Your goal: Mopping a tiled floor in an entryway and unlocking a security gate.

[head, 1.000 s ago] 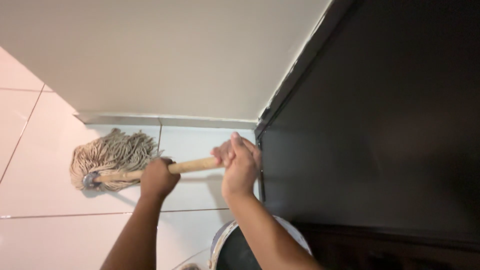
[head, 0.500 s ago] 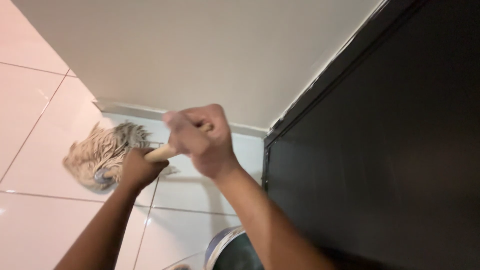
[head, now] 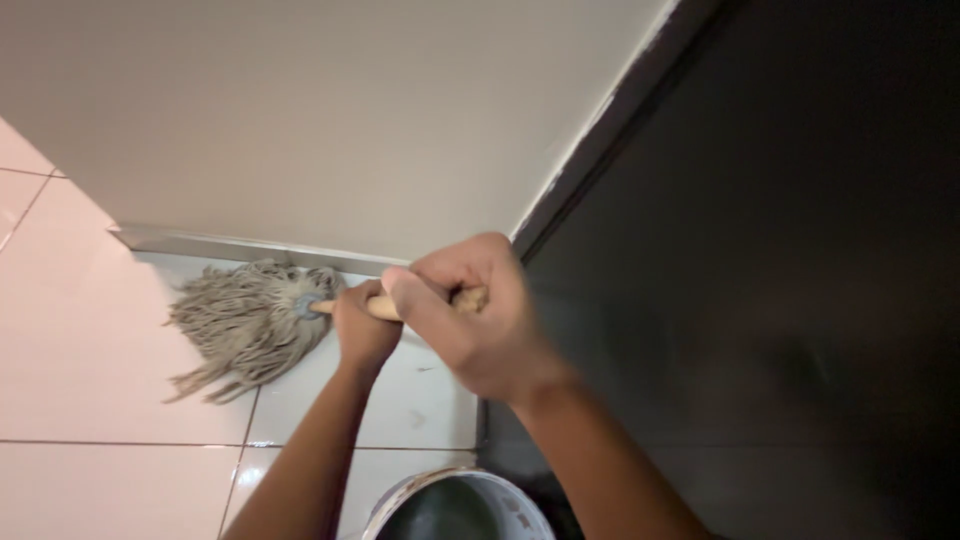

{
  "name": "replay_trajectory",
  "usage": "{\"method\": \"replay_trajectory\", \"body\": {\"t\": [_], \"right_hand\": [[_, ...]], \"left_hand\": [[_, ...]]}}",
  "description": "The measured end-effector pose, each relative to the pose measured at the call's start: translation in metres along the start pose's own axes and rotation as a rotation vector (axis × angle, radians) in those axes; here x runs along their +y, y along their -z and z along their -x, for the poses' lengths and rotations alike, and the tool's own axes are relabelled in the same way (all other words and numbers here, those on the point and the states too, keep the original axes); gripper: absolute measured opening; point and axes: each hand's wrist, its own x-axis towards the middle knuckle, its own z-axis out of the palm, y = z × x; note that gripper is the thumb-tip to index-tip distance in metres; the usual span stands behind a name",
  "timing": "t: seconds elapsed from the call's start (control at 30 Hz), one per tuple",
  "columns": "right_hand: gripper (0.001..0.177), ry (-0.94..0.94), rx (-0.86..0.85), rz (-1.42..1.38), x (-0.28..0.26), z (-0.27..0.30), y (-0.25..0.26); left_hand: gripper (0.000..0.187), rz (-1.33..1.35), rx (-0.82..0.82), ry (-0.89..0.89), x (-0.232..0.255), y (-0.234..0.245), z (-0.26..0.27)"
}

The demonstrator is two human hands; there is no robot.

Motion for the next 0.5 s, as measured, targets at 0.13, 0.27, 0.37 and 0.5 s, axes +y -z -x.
{"method": "replay_trajectory", "body": {"t": [0.13, 0.27, 0.37, 0.5], "right_hand": [[0.047, -0.011, 0.070, 0.066, -0.019, 0.020, 0.003], [0.036, -0.127, 0.254, 0.087, -0.049, 0.031, 0.001], [0.039, -0.126, 0.328, 0.148, -0.056, 0.038, 0.000], [0.038, -0.222, 0.474, 0.318, -0.063, 0.041, -0.012]], "left_hand": [[0.020, 0.140, -0.123, 0.006, 0.028, -0.027, 0.013], [0.024, 0.300, -0.323, 0.067, 0.056, -0.045, 0.039], [0.026, 0.307, -0.422, 0.081, 0.081, -0.054, 0.054], [0.028, 0.275, -0.539, 0.069, 0.088, -0.065, 0.069]]}}
